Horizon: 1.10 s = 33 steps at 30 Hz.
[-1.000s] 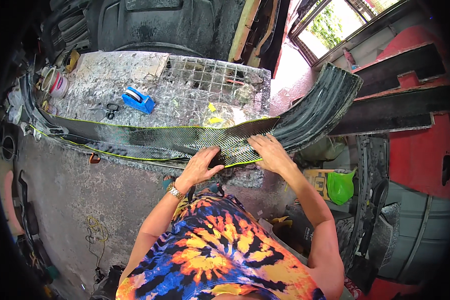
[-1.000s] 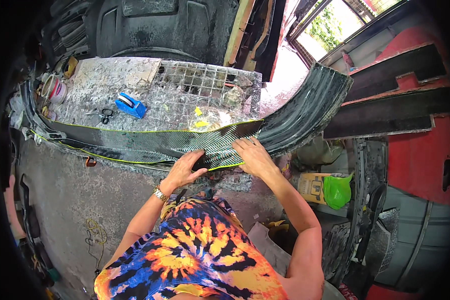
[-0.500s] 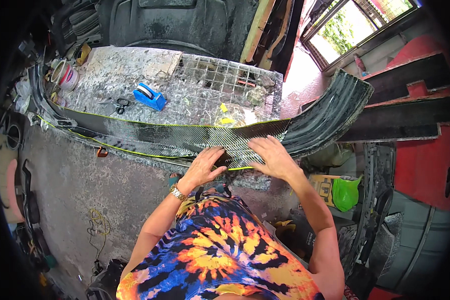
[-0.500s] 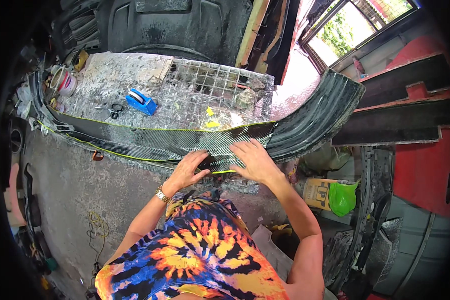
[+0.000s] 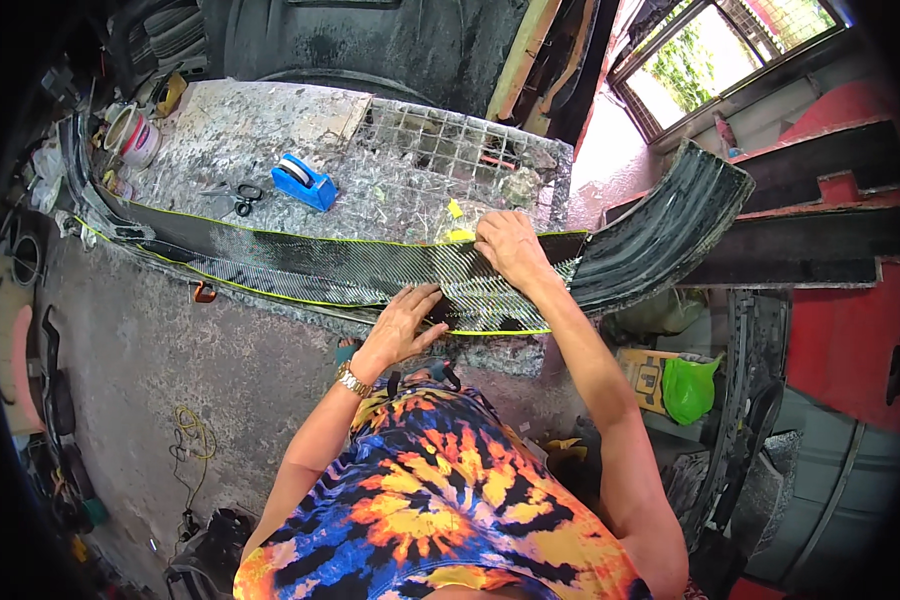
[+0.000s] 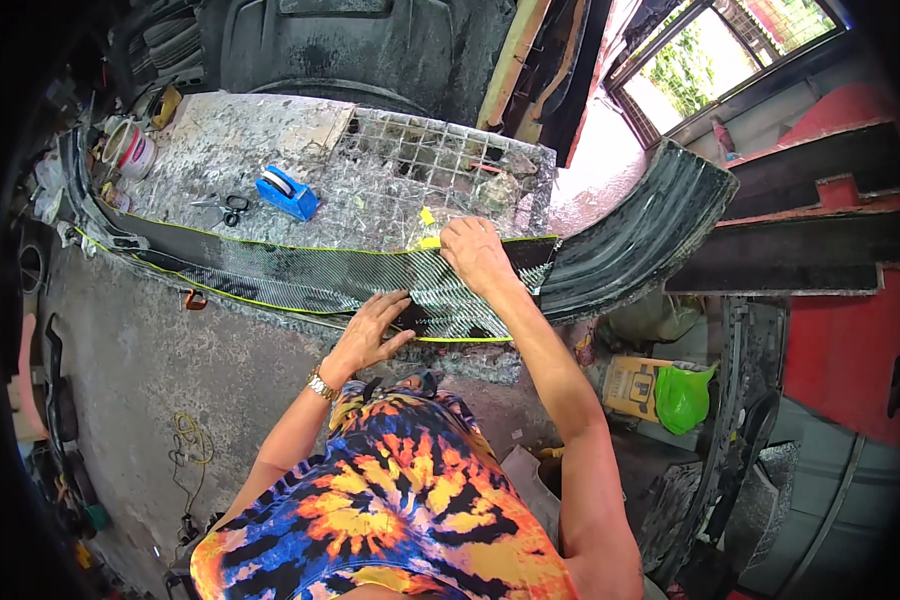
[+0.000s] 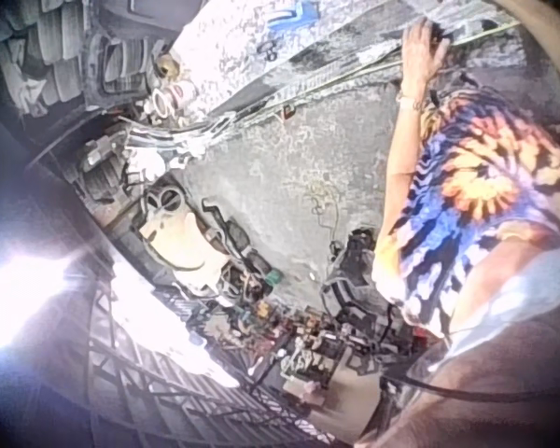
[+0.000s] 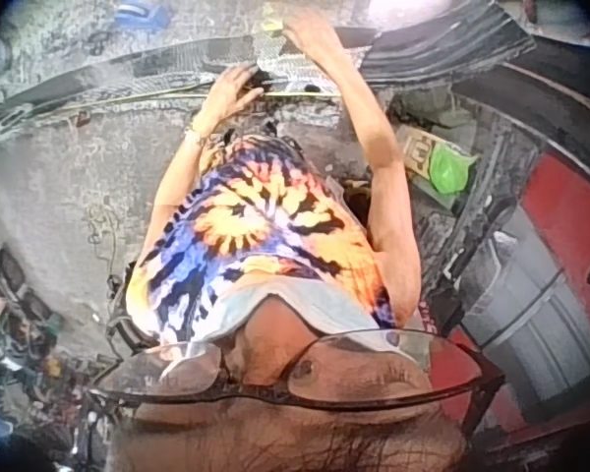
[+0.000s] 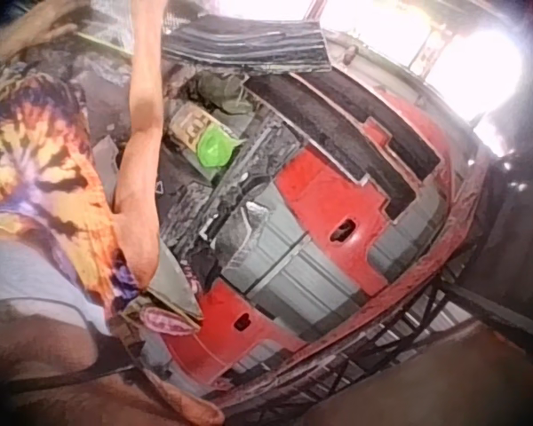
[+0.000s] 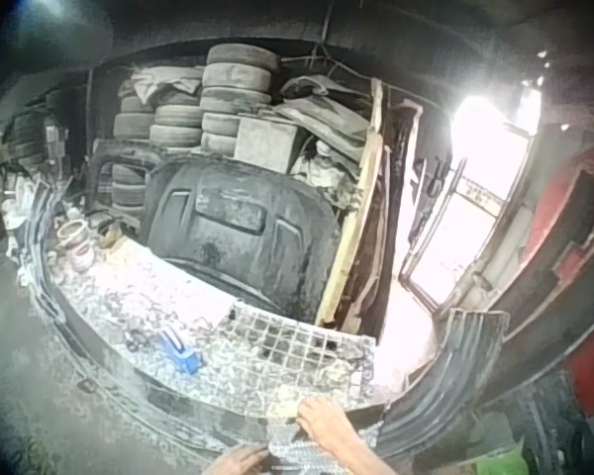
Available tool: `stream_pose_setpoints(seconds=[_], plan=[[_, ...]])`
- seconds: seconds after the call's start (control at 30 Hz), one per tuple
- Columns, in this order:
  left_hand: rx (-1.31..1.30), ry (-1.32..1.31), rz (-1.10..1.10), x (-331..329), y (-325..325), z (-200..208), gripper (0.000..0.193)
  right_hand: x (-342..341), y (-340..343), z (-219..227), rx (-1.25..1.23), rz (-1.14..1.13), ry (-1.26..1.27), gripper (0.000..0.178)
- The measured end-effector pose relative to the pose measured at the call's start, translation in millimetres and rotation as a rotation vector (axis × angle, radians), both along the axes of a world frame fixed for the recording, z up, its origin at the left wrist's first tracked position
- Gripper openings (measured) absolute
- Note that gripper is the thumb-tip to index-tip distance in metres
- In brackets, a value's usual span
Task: The person positions and smooths a carbon fiber sheet onto a curved mold by hand, pressing the fabric along the surface and edges.
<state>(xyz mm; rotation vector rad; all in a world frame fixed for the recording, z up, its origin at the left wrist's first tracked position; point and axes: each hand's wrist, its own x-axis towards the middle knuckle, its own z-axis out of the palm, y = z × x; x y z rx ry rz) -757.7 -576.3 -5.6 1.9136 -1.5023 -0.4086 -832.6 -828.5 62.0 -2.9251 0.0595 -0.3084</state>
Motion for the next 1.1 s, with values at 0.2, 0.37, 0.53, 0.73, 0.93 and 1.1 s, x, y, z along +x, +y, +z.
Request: stream_pose_setpoints(seconds=[0.2,0.37,0.53,0.73,0.93,1.1], plan=[[-0.078,-0.027,0.017,12,4,-8,0.053,-58,66,20,0.096,0.012,-0.152,0.028],[-0.164,-0.097,0.037,49,-20,5,0.058,-129,124,11,0.316,-0.197,0.043,0.034],[-0.125,-0.282,0.003,72,-45,4,0.091,-105,119,6,0.042,-0.150,0.183,0.068],[0.004,-0.318,0.015,77,-61,-24,0.115,-71,114,-20,-0.059,-0.108,0.293,0.070],[-0.076,-0.339,0.021,78,-50,-11,0.102,-70,107,-30,-0.048,-0.115,0.306,0.069],[-0.057,0.031,-0.337,88,3,-12,0.057,-67,107,-23,0.006,-0.108,0.299,0.070]])
